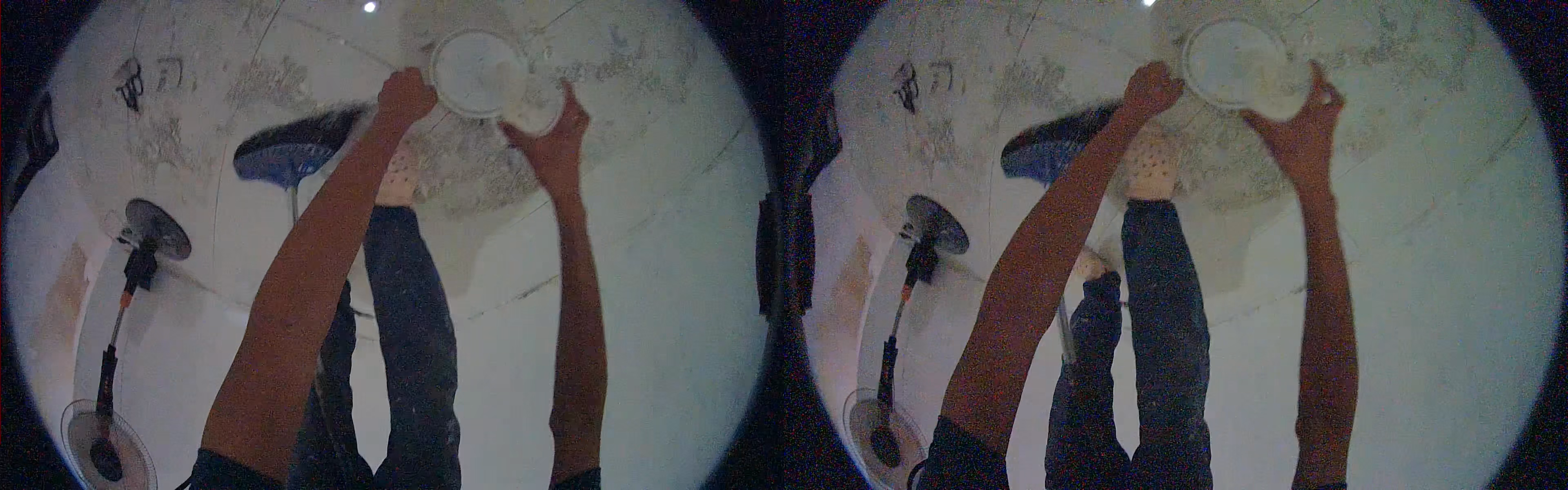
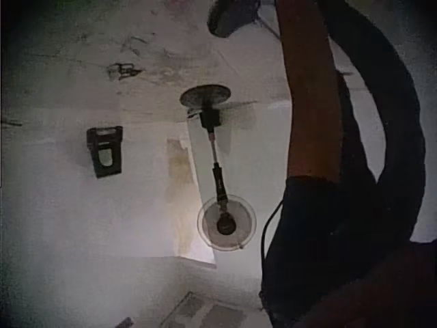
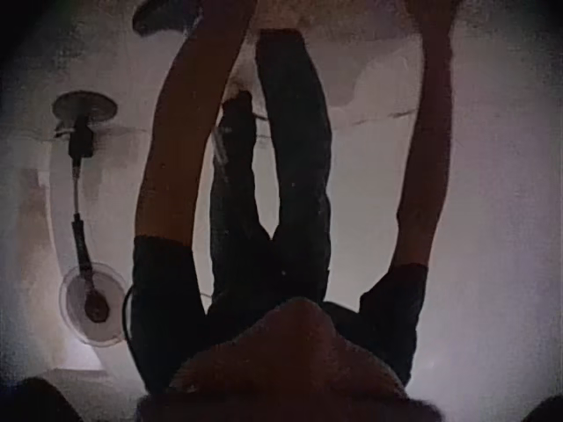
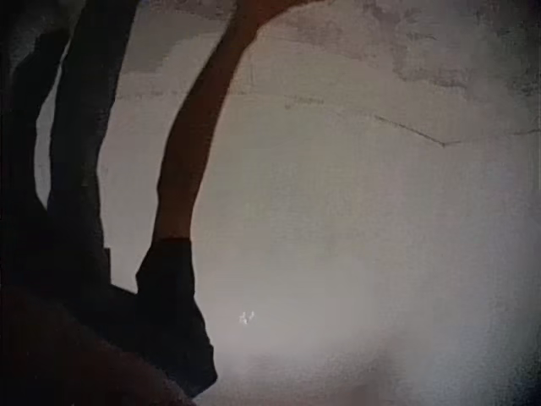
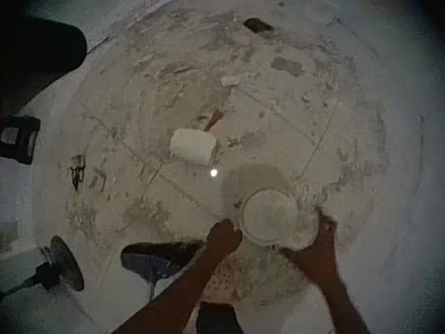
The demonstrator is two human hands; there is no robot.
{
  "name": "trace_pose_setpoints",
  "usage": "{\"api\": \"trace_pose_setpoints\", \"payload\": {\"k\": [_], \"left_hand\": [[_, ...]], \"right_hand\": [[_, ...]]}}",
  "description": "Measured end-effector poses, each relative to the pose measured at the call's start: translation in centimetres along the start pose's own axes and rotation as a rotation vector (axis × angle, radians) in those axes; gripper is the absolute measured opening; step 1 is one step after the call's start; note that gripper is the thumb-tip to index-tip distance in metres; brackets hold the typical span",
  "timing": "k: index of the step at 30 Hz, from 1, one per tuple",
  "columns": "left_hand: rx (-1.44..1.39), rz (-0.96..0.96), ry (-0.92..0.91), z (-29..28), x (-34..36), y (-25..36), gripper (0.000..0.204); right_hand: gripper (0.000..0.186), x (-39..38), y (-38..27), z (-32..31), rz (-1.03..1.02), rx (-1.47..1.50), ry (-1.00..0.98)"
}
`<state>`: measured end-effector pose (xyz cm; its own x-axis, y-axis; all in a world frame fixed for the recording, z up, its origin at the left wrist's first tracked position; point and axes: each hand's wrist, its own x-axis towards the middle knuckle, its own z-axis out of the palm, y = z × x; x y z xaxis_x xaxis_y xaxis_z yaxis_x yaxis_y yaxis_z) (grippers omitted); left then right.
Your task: The person sweeps the floor with a broom, sands the tiles with sandpaper, and scrapes the surface with a scraper. The person then opens a bucket and picks up a container with a spatula inside.
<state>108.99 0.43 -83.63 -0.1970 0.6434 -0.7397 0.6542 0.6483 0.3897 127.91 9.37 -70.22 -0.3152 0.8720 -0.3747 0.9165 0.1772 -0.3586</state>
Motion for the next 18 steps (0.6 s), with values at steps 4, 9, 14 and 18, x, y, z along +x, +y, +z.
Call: {"api": "trace_pose_setpoints", "payload": {"k": [4,9,14,18], "left_hand": [[-0.056,0.007,0.283,3.7,3.0,-0.6,0.03],[-0.25,0.065,0.299,3.1,1.6,-0.2,0.03],[-0.41,0.069,0.321,0.0,-3.8,-0.8,0.038],[-0.472,0.074,0.271,-2.0,-10.6,-5.7,0.042]], "right_hand": [[0.09,0.9,-2.9,0.3,0.155,0.19,-0.143],[0.081,-0.1,-2.8,1.0,0.168,0.215,0.028],[0.081,-2.8,-2.8,-0.8,0.324,0.536,0.153],[0.078,-6.2,-8.6,-4.3,0.302,0.637,0.103]]}}
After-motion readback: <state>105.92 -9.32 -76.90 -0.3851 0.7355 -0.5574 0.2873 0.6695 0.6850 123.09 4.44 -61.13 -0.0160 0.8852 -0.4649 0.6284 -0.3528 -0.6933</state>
